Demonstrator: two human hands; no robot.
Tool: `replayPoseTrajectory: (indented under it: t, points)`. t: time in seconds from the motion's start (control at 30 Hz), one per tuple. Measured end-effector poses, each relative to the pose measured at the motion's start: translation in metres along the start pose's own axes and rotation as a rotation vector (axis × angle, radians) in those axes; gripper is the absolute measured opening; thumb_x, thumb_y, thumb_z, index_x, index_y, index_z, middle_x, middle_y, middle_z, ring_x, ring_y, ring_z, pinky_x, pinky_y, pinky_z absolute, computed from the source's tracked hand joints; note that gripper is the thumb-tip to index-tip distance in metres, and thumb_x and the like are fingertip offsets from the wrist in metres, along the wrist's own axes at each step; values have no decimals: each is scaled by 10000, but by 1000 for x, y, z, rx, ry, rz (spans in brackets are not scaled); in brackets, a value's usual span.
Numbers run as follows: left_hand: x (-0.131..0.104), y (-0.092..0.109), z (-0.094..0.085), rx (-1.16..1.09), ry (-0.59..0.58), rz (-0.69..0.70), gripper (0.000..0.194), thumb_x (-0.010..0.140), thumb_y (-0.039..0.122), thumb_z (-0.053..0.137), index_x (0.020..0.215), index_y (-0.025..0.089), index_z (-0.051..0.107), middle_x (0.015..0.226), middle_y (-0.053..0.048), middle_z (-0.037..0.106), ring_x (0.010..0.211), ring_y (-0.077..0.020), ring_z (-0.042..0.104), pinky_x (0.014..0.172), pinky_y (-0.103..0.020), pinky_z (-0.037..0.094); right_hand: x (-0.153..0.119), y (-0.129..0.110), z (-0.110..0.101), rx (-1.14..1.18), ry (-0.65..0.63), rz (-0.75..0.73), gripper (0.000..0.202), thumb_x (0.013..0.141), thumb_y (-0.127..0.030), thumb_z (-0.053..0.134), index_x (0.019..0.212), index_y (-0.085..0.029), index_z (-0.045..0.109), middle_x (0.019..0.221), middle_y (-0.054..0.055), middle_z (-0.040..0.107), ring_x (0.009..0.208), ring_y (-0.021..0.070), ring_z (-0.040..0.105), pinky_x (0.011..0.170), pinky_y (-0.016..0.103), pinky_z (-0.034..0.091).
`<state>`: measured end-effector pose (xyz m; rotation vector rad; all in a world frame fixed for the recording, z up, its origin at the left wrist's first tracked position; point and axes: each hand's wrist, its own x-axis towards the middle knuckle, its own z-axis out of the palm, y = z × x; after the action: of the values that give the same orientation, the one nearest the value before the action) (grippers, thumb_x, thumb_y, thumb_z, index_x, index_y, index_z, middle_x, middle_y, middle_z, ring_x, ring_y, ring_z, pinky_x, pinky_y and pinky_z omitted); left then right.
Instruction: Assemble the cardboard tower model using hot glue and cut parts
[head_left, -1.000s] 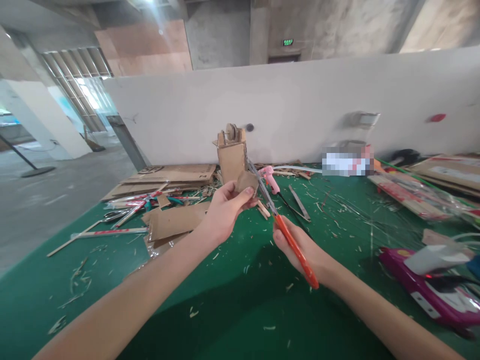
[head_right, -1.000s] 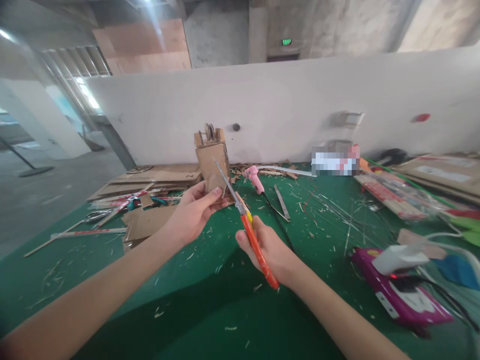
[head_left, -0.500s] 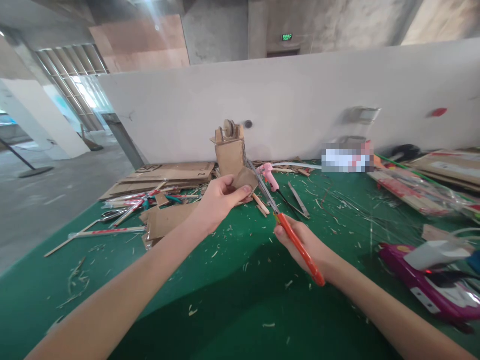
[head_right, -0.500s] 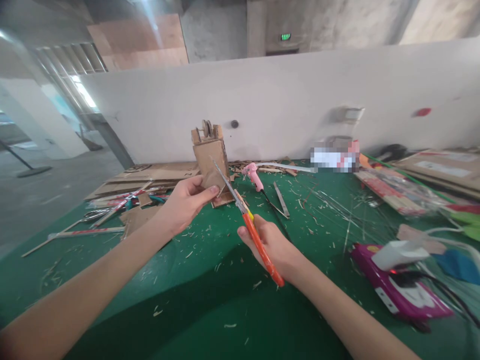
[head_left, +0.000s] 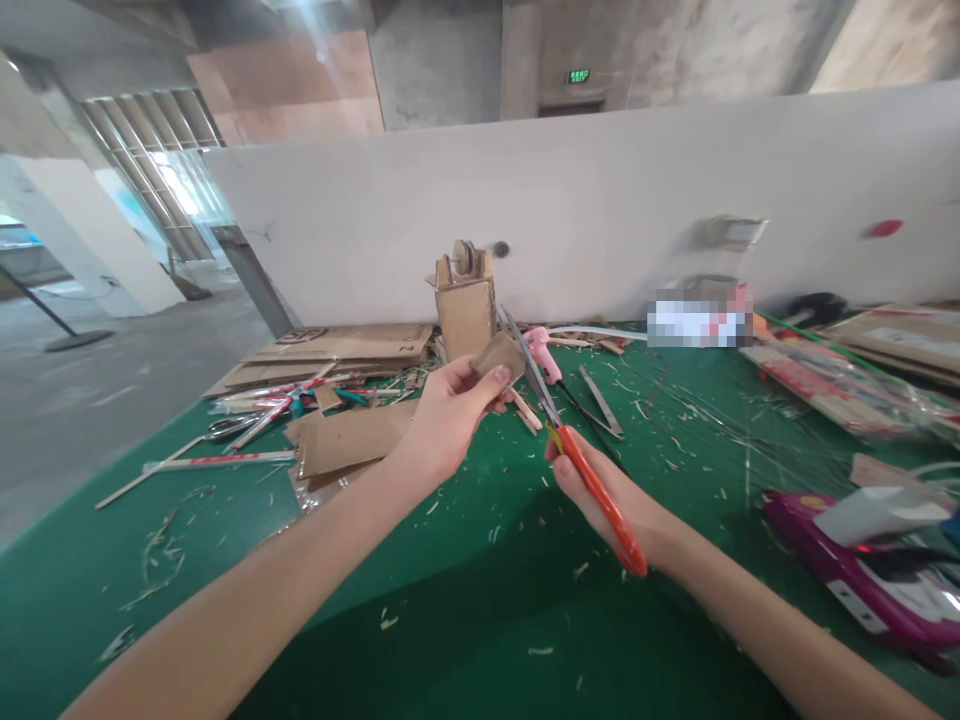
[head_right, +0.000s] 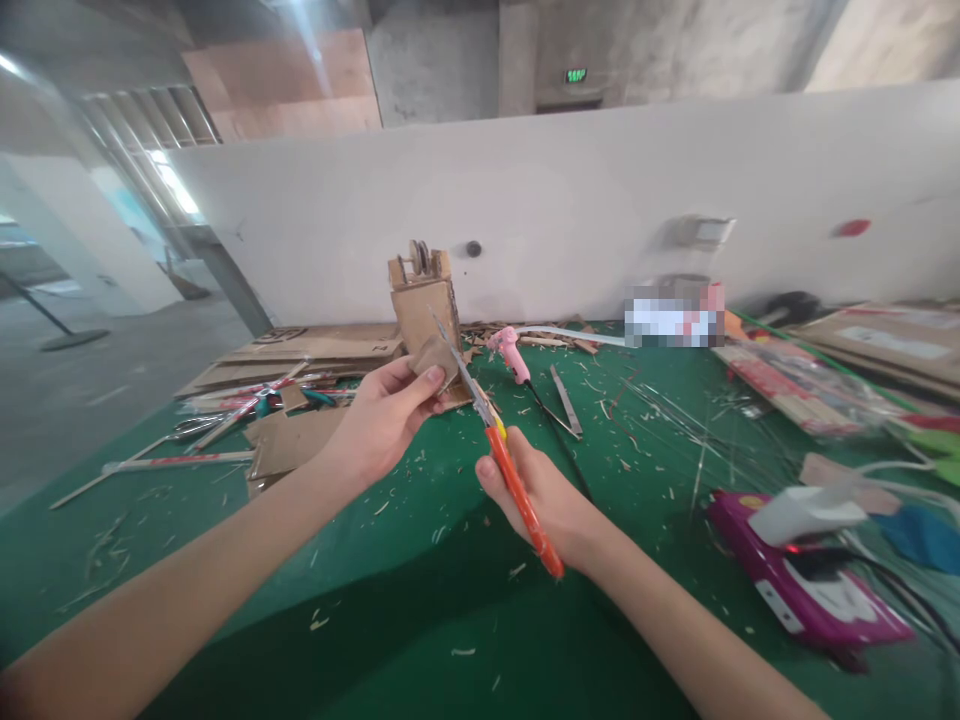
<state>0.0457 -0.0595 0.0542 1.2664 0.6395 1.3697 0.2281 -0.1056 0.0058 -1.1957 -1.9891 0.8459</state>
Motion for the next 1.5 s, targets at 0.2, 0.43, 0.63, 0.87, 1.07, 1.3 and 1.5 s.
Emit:
replayPoseTrajectory:
  t: [0.2,0.43,0.63,0.87,1.07,1.3,1.5]
  points:
    - [-1,1,2,-21,-5,-16,186,750,294,740,750,135,642,670,10,568,641,-91,520,639,-247,415,2,0,2,-20,26,71,481,893,-675,305,763,-216,370,692,-20,438,598,120,385,532,270,357]
    - [3,7,-4,11,-56,-57,177,737,272,742,764,129,640,692,-3,561,629,-94,491,597,-253,378,0,-2,-2,-21,7,21,464,906,-652,301,780,-216,392,720,-3,444,612,129,397,559,289,384]
    - [6,18,-11,170,-126,-80,201,753,309,727,747,132,634,660,-10,547,609,-104,474,569,-260,347,0,-4,-6,-22,-49,-32,447,918,-636,289,867,-214,425,754,1,437,640,136,415,606,303,407]
    - [7,23,-15,251,-159,-81,186,779,309,706,753,138,639,644,-8,543,590,-99,452,559,-263,328,1,1,-4,-64,-19,40,446,916,-639,298,795,-218,379,704,-11,475,591,131,411,566,297,370]
    - [6,23,-15,218,-153,-106,159,771,286,716,795,138,662,660,-9,531,580,-91,426,541,-260,317,1,-3,-6,-102,8,68,463,902,-649,317,747,-216,372,689,-5,484,570,121,401,524,282,352]
    - [1,8,-3,-34,-34,-123,182,746,319,746,799,162,669,714,-5,518,623,-91,418,553,-244,338,0,3,0,-68,53,43,419,902,-630,355,793,-226,362,657,-26,463,552,125,417,519,277,353]
    - [1,8,-5,129,-75,-80,202,773,345,720,764,153,657,683,4,495,585,-87,367,542,-250,295,-2,2,-1,-23,-14,-6,405,917,-617,329,844,-222,372,714,-19,446,604,132,424,569,294,387]
